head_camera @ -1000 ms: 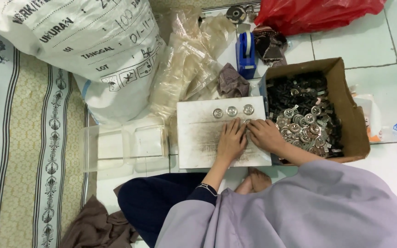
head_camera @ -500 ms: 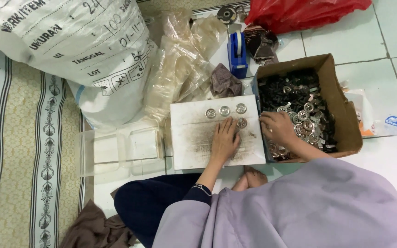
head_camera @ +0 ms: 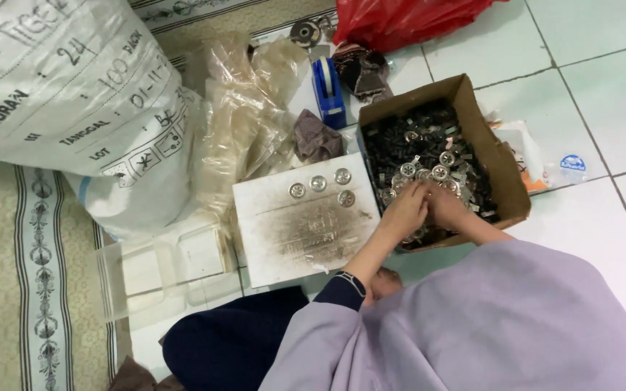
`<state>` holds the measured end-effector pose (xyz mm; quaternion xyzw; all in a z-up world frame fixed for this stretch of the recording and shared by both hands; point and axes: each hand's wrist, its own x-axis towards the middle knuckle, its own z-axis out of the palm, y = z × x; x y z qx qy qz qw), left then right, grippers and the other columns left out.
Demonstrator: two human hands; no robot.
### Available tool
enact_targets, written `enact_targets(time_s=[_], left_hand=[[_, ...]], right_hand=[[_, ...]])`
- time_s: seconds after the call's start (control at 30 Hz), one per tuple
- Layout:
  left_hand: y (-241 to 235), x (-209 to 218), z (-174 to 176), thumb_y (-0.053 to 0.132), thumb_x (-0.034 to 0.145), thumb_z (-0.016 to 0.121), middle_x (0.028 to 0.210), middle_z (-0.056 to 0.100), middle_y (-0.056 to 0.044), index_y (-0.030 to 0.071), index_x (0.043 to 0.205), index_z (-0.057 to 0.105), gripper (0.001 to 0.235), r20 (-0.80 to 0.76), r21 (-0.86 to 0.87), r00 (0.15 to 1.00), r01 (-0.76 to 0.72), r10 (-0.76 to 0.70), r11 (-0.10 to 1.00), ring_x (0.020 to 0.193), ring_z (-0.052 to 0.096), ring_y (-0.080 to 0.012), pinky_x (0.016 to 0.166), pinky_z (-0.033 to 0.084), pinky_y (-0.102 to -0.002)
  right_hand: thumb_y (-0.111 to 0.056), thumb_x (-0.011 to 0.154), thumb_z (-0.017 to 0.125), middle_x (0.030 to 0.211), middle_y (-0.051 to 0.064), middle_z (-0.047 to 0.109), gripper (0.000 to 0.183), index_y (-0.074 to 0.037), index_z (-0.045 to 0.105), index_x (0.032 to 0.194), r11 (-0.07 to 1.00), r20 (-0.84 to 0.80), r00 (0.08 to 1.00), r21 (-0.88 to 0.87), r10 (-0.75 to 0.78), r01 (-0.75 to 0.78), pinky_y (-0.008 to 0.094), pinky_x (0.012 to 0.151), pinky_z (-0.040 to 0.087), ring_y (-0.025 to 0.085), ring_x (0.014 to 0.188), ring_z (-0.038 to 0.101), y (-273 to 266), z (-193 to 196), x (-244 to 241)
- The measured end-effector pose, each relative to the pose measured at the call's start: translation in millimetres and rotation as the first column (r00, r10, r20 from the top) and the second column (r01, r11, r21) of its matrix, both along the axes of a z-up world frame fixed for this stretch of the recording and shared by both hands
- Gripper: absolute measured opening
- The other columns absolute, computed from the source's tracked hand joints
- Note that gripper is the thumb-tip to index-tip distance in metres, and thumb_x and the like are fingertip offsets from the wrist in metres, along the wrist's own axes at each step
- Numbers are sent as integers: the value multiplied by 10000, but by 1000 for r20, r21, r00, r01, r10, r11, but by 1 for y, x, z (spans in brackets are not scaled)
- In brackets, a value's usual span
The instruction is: Picking up small circular metal components from a cardboard box and placing them into small plastic bags.
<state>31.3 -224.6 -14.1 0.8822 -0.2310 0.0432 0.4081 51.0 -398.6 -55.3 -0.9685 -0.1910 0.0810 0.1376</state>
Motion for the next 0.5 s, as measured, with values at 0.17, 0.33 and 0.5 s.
enact_targets(time_s=[0.17, 0.33, 0.5], left_hand=[[-22, 6, -82, 244, 927, 590, 1553, 402, -292, 78, 1504, 374, 638, -251, 584, 967, 110, 49, 804, 1452, 376, -478, 1189, 292, -601], [-19, -6, -72, 262, 1017, 444, 1573, 426, -225, 132, 1579, 331, 588, -264, 778, 954, 120, 146, 617, 1427, 419, -431, 1172, 215, -646], [-13, -14, -75, 140, 915, 567, 1033, 696, -190, 56, 1137, 662, 256, 160, 697, 980, -196, 117, 690, 857, 682, -342, 822, 466, -508]], right_hand=[[-426, 876, 631, 1526, 142, 525, 635, -157, 549, 1446, 911, -79, 984, -371, 162, -180, 564, 1149, 394, 346, 1471, 441, -4, -4, -5], [-368, 963, 557, 1466, 154, 573, 585, -138, 497, 1497, 942, -150, 979, -285, 137, -176, 559, 1142, 395, 346, 1399, 513, -4, -2, 5], [-288, 920, 636, 1203, 104, 730, 376, -122, 687, 1253, 948, -76, 984, -263, 162, -177, 491, 1059, 450, 295, 1190, 672, 4, 16, 3]])
